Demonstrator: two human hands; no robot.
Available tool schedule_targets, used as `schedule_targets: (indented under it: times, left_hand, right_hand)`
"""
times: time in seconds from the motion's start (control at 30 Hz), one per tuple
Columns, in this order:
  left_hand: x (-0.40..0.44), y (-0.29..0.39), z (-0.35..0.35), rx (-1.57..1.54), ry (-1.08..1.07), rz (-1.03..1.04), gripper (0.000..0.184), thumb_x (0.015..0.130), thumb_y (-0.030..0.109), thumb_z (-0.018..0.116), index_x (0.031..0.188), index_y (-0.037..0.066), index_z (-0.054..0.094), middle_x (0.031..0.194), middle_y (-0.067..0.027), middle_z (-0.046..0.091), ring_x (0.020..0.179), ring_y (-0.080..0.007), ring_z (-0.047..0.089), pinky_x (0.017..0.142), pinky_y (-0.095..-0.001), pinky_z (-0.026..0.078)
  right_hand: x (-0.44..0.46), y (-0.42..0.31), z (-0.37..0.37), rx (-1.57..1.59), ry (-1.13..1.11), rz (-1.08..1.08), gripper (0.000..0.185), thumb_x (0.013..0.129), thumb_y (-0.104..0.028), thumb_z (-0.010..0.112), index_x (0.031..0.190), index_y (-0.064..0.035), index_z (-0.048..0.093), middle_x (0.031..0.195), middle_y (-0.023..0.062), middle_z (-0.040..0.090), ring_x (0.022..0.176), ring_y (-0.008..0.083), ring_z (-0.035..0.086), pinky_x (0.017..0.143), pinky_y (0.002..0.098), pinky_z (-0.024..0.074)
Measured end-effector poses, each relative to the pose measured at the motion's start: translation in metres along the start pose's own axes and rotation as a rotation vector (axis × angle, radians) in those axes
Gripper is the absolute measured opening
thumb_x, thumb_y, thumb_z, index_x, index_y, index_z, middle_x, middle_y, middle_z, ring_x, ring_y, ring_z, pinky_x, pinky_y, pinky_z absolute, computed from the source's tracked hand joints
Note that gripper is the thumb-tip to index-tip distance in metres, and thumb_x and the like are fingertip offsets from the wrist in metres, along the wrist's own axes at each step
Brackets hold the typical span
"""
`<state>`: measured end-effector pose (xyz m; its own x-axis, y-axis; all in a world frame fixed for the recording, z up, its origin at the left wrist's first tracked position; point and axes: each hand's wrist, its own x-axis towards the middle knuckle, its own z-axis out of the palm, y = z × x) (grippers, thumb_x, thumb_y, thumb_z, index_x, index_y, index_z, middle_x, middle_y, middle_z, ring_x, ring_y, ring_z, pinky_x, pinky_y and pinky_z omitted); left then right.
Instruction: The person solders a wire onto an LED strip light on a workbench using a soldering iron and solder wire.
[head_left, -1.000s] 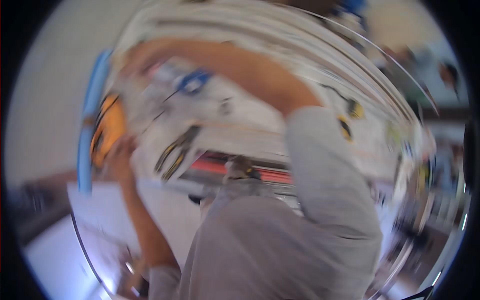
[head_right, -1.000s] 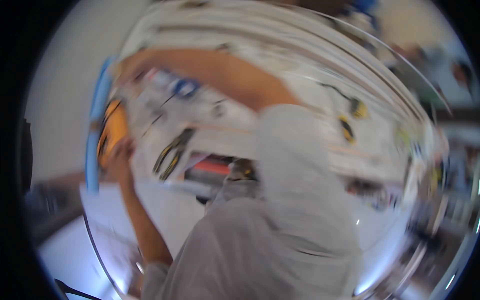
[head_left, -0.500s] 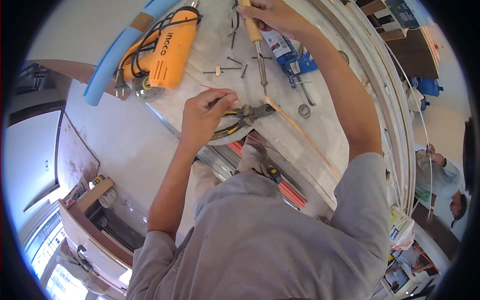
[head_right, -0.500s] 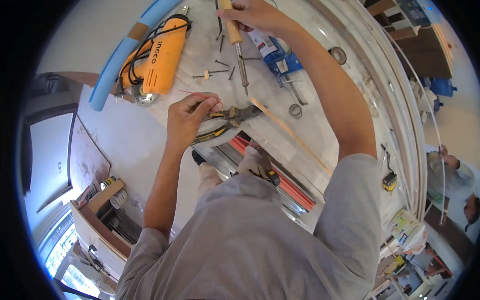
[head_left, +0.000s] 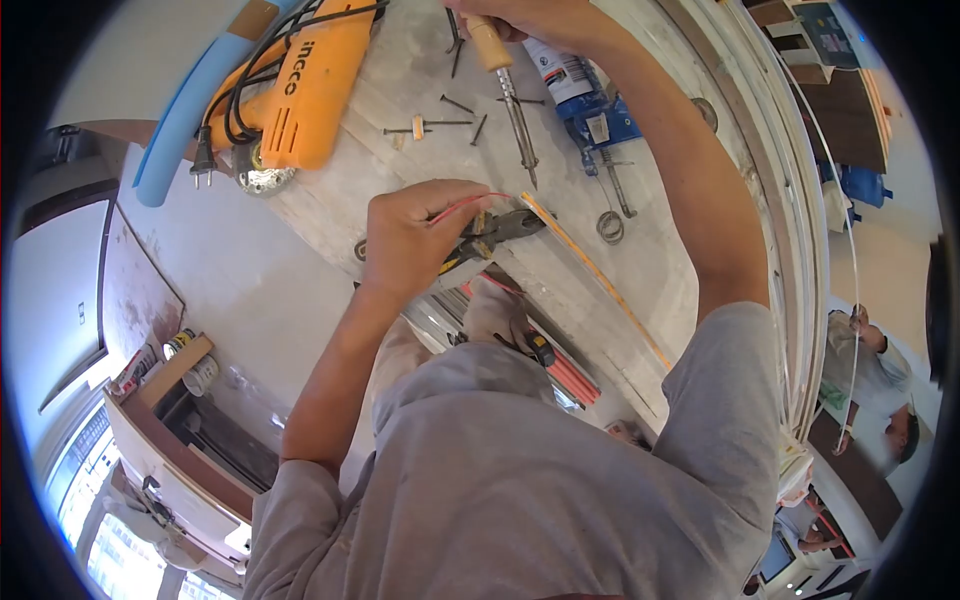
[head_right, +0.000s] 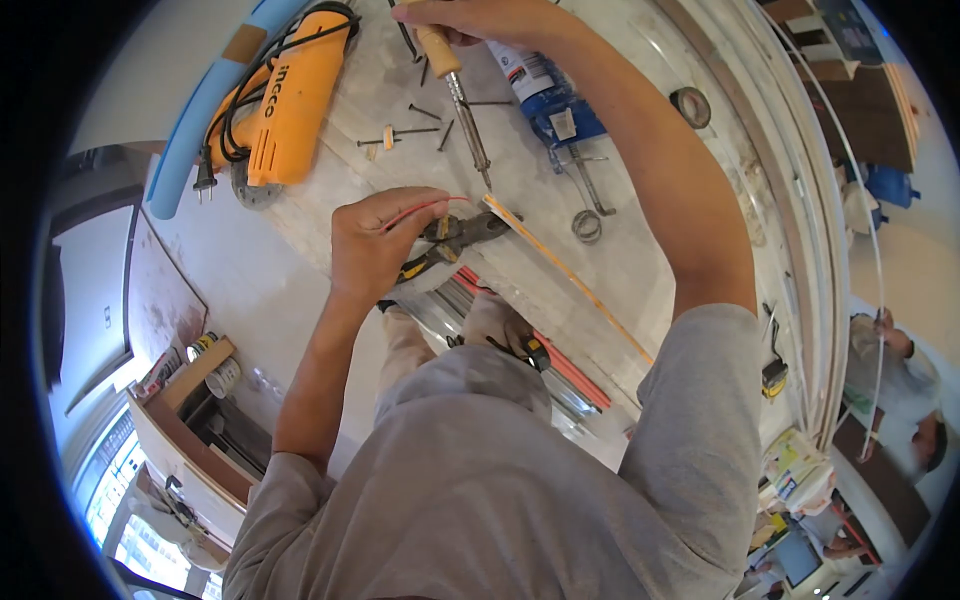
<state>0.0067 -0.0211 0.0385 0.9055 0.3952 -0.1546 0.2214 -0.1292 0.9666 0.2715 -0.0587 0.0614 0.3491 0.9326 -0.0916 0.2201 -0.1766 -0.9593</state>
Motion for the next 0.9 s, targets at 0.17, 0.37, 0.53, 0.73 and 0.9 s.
schedule_targets:
  times: [0.17, 0.37, 0.53, 0.73, 0.9]
  left_hand:
    - [0.000, -0.021, 0.002, 0.230, 0.036, 0.361, 0.017, 0.078, 0.001, 0.072, 0.095, 0.003, 0.073, 0.089, -0.0086, 0.072, 0.076, -0.0172, 0.067, 0.077, -0.0287, 0.050]
    - [0.002, -0.024, 0.003, 0.326, 0.055, 0.563, 0.021, 0.074, 0.001, 0.073, 0.095, 0.005, 0.072, 0.090, -0.0085, 0.072, 0.075, -0.0224, 0.067, 0.076, -0.0322, 0.049]
    - [0.003, -0.026, 0.004, 0.376, 0.066, 0.655, 0.022, 0.072, 0.004, 0.075, 0.094, 0.004, 0.070, 0.091, -0.0086, 0.072, 0.077, -0.0224, 0.067, 0.074, -0.0326, 0.050]
    - [0.002, -0.028, 0.005, 0.466, 0.070, 0.742, 0.021, 0.072, 0.007, 0.075, 0.093, 0.005, 0.069, 0.094, -0.0080, 0.071, 0.079, -0.0216, 0.067, 0.073, -0.0332, 0.050]
    - [0.001, -0.028, 0.007, 0.490, 0.081, 0.765, 0.022, 0.072, 0.007, 0.075, 0.093, 0.005, 0.069, 0.093, -0.0076, 0.071, 0.081, -0.0213, 0.067, 0.073, -0.0333, 0.051]
  right_hand:
    - [0.000, 0.000, 0.001, -0.002, -0.018, -0.057, 0.063, 0.091, -0.023, 0.063, 0.145, -0.0088, 0.033, 0.081, 0.0024, 0.057, 0.063, 0.0071, 0.051, 0.052, 0.0210, 0.0432]
    - [-0.004, -0.005, 0.006, -0.009, 0.013, -0.048, 0.060, 0.091, -0.021, 0.064, 0.142, -0.0070, 0.036, 0.077, 0.0013, 0.057, 0.060, 0.0065, 0.051, 0.050, 0.0208, 0.0424]
    - [-0.002, -0.001, 0.004, -0.019, -0.033, -0.067, 0.061, 0.091, -0.020, 0.064, 0.141, -0.0045, 0.035, 0.076, 0.0016, 0.059, 0.057, 0.0059, 0.050, 0.048, 0.0206, 0.0408]
    - [-0.002, -0.001, 0.005, 0.004, -0.055, -0.075, 0.066, 0.091, -0.021, 0.064, 0.142, 0.0005, 0.029, 0.075, 0.0025, 0.061, 0.053, 0.0058, 0.051, 0.045, 0.0204, 0.0400]
    - [-0.003, -0.002, 0.006, -0.001, -0.067, -0.100, 0.067, 0.091, -0.022, 0.065, 0.142, 0.0028, 0.028, 0.073, 0.0028, 0.061, 0.051, 0.0058, 0.051, 0.043, 0.0198, 0.0392]
